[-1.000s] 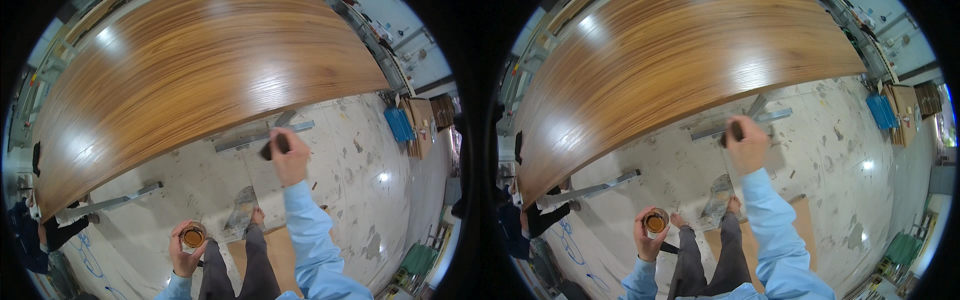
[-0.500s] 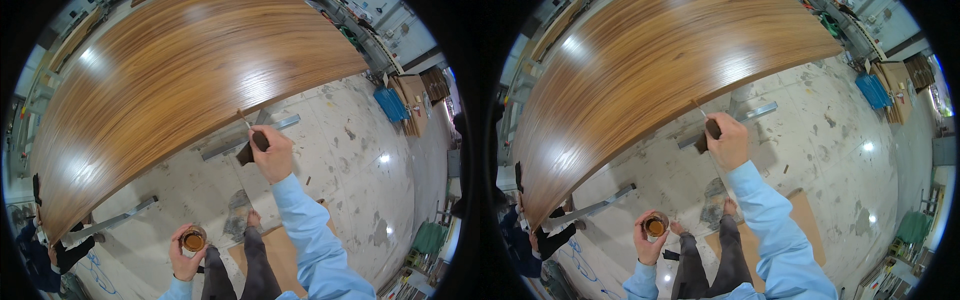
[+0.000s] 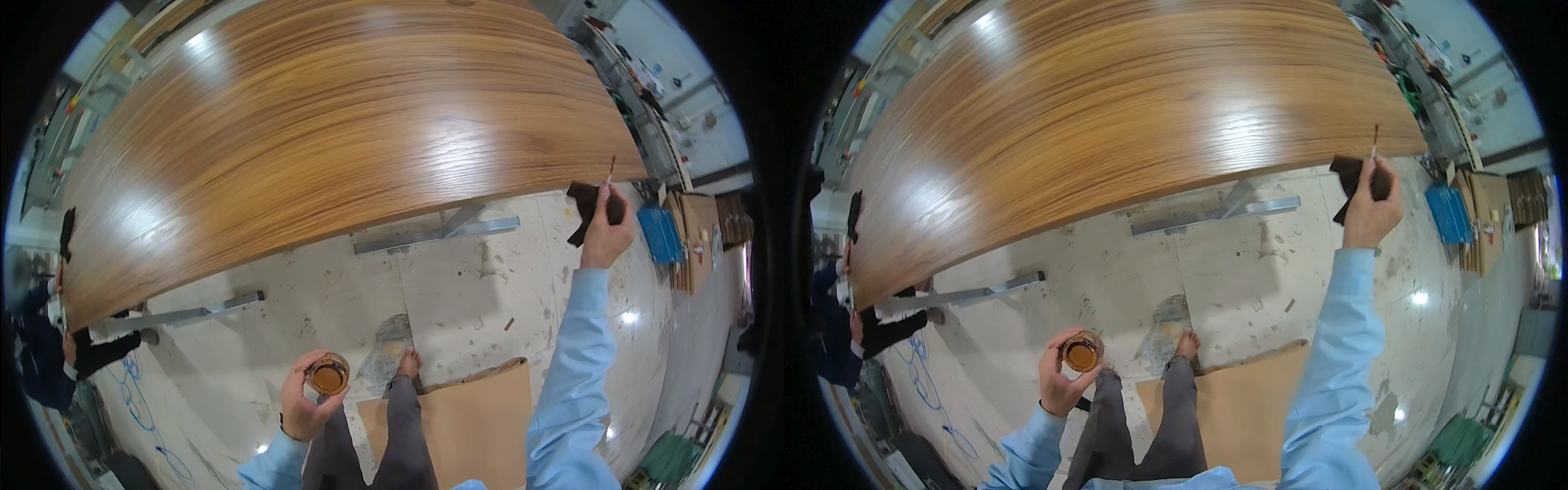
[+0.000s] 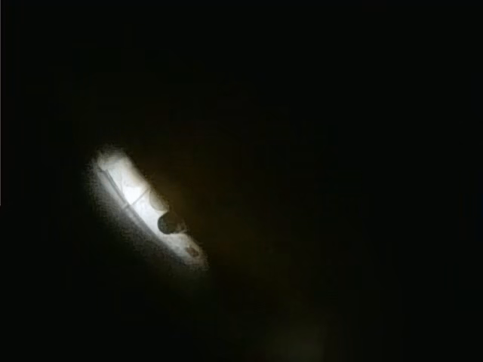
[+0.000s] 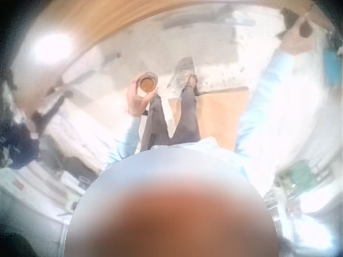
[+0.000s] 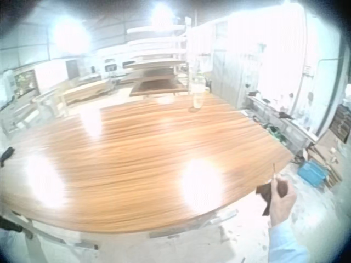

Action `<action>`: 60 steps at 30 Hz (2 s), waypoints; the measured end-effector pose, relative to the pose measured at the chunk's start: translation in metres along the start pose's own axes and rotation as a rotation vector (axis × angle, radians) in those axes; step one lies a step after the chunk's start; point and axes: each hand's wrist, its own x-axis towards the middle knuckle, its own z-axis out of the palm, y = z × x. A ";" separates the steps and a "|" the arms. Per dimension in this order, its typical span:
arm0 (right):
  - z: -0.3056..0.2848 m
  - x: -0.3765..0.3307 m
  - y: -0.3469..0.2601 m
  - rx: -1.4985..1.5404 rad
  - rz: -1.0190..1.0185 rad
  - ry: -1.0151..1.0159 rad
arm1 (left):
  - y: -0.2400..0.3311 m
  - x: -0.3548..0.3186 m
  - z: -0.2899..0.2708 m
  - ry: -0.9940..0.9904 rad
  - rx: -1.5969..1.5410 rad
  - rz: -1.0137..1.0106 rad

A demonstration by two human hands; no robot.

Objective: The person picks up a small container and a cloth, then repeatedly dips the cloth into the container and rubs the finish onto the edges and surface of a large wooden table. A coworker wipes the table surface with a cloth in the background.

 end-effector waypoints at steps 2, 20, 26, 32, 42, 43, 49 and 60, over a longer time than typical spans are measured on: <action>0.022 0.017 -0.002 -0.023 0.043 -0.033 | -0.002 0.000 -0.003 0.013 -0.038 -0.007; 0.132 -0.286 -0.376 0.502 -0.168 -0.557 | -0.087 -0.090 -0.110 0.175 -0.251 -0.228; 0.123 -0.379 -0.527 0.985 0.042 -0.934 | -0.113 -0.124 -0.170 0.166 -0.223 -0.315; 0.071 -0.344 -0.458 0.541 0.337 -0.914 | -0.123 -0.127 -0.219 0.262 -0.190 -0.176; 0.088 -0.311 -0.355 0.165 0.268 -0.545 | -0.120 -0.100 -0.239 0.261 -0.139 -0.179; 0.091 -0.316 -0.359 0.148 0.247 -0.535 | -0.119 -0.098 -0.238 0.251 -0.133 -0.174; 0.102 -0.334 -0.371 0.302 0.277 -0.585 | -0.109 -0.081 -0.236 0.208 -0.081 -0.098; 0.038 -0.308 -0.442 0.310 0.029 -1.154 | -0.121 -0.051 -0.262 0.286 -0.070 -0.151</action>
